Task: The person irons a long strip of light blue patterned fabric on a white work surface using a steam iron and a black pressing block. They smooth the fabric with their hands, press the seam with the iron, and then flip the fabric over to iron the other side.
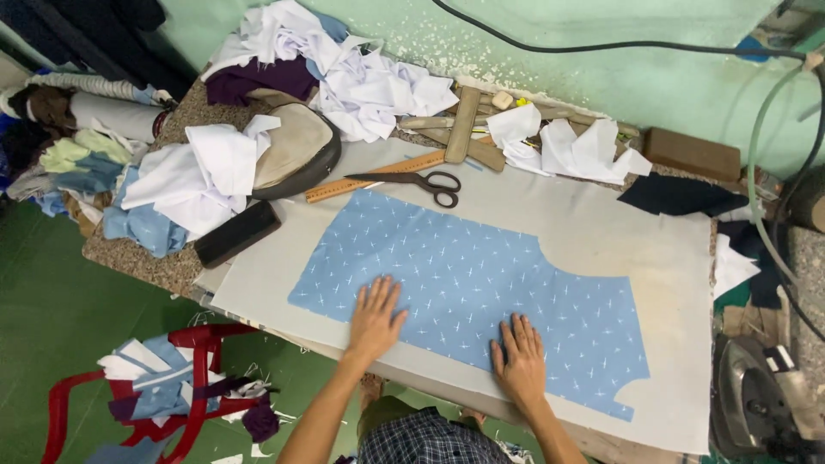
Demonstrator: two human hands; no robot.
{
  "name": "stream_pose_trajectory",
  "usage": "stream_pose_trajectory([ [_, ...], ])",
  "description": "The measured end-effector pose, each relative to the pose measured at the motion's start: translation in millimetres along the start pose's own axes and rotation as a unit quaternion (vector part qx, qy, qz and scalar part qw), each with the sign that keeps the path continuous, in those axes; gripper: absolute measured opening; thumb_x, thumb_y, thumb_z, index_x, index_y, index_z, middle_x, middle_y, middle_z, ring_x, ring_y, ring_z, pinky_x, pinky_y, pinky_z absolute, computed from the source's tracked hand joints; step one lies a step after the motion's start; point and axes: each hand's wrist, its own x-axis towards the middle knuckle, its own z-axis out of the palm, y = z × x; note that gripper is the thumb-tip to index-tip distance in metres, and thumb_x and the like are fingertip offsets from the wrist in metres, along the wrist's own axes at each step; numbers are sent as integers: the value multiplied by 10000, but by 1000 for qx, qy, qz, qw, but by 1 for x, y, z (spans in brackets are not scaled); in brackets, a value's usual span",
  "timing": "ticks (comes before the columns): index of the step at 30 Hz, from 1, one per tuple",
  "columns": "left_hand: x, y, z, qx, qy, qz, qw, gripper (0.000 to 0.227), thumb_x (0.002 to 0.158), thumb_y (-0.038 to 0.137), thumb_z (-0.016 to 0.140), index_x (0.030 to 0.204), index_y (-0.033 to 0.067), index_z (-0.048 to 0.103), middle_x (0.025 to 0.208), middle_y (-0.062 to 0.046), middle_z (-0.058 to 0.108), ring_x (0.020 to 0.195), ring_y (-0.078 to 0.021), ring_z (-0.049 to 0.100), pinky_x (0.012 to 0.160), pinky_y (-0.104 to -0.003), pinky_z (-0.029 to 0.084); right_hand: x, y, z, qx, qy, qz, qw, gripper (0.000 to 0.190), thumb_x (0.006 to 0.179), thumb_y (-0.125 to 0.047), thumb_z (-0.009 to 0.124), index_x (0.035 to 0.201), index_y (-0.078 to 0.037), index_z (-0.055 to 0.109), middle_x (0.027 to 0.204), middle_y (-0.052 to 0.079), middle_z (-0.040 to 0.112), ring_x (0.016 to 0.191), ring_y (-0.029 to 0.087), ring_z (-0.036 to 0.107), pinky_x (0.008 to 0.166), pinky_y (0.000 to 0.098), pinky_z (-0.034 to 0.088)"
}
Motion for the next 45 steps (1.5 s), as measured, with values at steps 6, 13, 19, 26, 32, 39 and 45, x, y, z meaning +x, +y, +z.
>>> stream_pose_trajectory([
  [6,-1,-70,23,19,77,-117,990,727,1056,592,55,1634,157,133,1714,-94,79,1581,-264,29,1270,-506,-17,-1,5,0,21,1,-3,1000,484,1014,-344,542,1392,-50,613,1563,195,497,1499,355,426,1237,531,333],
  [13,63,-76,20,39,255,-57,965,681,1069,500,321,1538,16,420,1609,-251,379,1518,-424,305,1230,-622,194,5,6,-1,0,18,-7,1000,454,1001,-329,566,1365,-65,630,1539,184,527,1477,355,462,1223,519,370],
  [19,199,-42,-34,14,163,105,981,685,1081,498,298,1579,29,329,1655,-216,279,1552,-359,210,1264,-566,90,6,4,0,-16,-4,19,1000,528,1001,-362,555,1433,-59,543,1585,216,448,1506,356,405,1245,514,328],
  [26,285,-28,-62,21,22,15,999,833,993,670,162,1641,146,162,1720,-117,90,1572,-397,-17,1230,-637,-21,1,2,4,-63,-71,58,994,591,1041,-467,436,1473,-70,502,1625,198,371,1530,336,327,1269,485,234],
  [32,300,-21,-76,6,-21,2,1000,898,949,728,125,1653,174,65,1732,-107,-53,1570,-390,-135,1220,-626,-126,7,-4,-6,-72,-81,63,992,606,1052,-469,431,1498,-62,479,1615,213,377,1522,343,334,1264,493,236],
  [39,227,-79,-73,-110,195,166,960,771,1031,445,520,1616,22,251,1698,-268,114,1573,-460,95,1203,-707,98,12,-5,-10,-72,-55,36,995,586,1035,-438,478,1455,-32,522,1581,234,429,1492,367,393,1241,505,303],
  [45,100,-218,-67,-53,317,9,947,773,1012,448,539,1561,-72,378,1641,-350,273,1529,-536,224,1184,-740,142,49,-24,-7,-50,-40,-19,998,492,984,-374,610,1324,-18,612,1509,218,531,1434,363,491,1202,510,387],
])
